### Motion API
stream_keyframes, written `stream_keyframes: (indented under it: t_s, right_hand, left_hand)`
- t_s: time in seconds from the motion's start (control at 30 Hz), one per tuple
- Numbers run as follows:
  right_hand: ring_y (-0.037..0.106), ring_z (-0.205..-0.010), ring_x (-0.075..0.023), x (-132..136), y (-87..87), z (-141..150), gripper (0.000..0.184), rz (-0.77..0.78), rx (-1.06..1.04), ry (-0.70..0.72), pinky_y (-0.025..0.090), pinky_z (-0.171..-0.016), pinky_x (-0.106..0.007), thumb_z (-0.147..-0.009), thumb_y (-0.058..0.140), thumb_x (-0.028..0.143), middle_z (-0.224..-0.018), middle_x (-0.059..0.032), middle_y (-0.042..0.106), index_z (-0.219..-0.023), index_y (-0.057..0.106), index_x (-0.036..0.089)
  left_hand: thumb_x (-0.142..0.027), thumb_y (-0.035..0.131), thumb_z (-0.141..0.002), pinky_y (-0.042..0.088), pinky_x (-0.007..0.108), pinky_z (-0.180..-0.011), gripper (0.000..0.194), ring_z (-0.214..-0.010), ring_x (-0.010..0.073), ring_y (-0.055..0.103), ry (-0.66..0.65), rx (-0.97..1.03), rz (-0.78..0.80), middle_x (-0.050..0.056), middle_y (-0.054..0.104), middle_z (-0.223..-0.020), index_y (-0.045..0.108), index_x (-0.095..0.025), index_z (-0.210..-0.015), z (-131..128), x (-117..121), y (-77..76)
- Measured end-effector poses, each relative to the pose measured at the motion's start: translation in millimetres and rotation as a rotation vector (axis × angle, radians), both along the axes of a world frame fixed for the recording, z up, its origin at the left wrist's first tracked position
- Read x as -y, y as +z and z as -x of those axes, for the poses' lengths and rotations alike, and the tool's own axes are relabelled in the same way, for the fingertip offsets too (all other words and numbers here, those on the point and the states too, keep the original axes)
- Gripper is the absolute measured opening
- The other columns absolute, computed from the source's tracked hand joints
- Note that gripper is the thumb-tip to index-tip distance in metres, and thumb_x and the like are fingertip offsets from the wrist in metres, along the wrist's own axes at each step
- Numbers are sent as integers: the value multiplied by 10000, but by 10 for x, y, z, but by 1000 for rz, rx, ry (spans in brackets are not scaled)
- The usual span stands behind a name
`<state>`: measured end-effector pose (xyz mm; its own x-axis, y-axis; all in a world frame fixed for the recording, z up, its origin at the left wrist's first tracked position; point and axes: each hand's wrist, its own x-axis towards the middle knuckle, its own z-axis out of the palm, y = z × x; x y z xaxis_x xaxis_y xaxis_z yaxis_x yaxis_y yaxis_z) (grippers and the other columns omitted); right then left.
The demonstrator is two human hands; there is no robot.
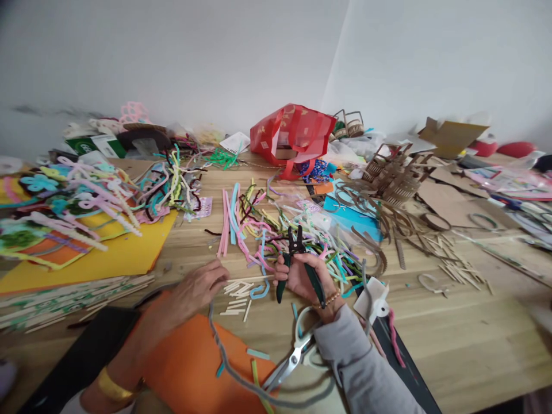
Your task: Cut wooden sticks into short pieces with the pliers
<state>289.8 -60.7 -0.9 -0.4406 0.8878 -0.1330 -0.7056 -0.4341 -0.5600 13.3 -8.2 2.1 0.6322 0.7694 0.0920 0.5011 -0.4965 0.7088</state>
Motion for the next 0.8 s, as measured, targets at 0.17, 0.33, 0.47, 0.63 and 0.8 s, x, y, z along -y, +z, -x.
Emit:
stream_keyframes:
  t_s: [0.17, 0.33, 0.47, 0.63, 0.8]
  right_hand:
    - [404, -725, -179, -1, 3, 5, 272, -7, -5, 8, 422, -808, -377, -752, 542, 366, -799, -45, 444, -899, 601, 145]
    - [410, -747, -183, 4, -7, -3, 277, -19, -6, 15, 426, -809, -374, -755, 534, 366, -819, -53, 450, -895, 607, 138]
    - [413, -748, -190, -2, -15, -2, 267, -26, -1, 21, 428, -809, -392, -761, 526, 367, -816, -55, 458, -894, 605, 151]
    - [417, -752, -191, -13, -30, -7, 271, -29, -3, 22, 429, -811, -388, -760, 528, 374, -818, -56, 456, -892, 604, 150]
    - [411, -741, -183, -15, -33, -16, 289, -24, -16, 21, 435, -818, -392, -760, 525, 360, -816, -52, 446, -923, 604, 135]
  left_hand:
    - [-193, 447, -882, 437, 331, -927, 155, -963, 204, 579, -34, -153, -76, 52, 615, -975, 600, -216, -895, -39, 99, 51]
    - [-144, 441, -867, 451, 324, -904, 166, -967, 206, 591, -3, -279, -125, 64, 615, -977, 597, -199, -880, -105, 127, 102]
    - [-160, 456, -866, 458, 327, -869, 127, -936, 213, 592, -2, -302, -120, 67, 611, -936, 577, -191, -844, -94, 147, 124]
    - [-153, 474, -863, 454, 317, -826, 107, -879, 200, 587, -54, -245, -79, 57, 611, -895, 576, -177, -840, -34, 90, 65]
    - [-176, 589, -823, 456, 314, -786, 82, -842, 190, 595, -59, -126, -74, 37, 612, -870, 585, -181, -741, -86, -66, -47]
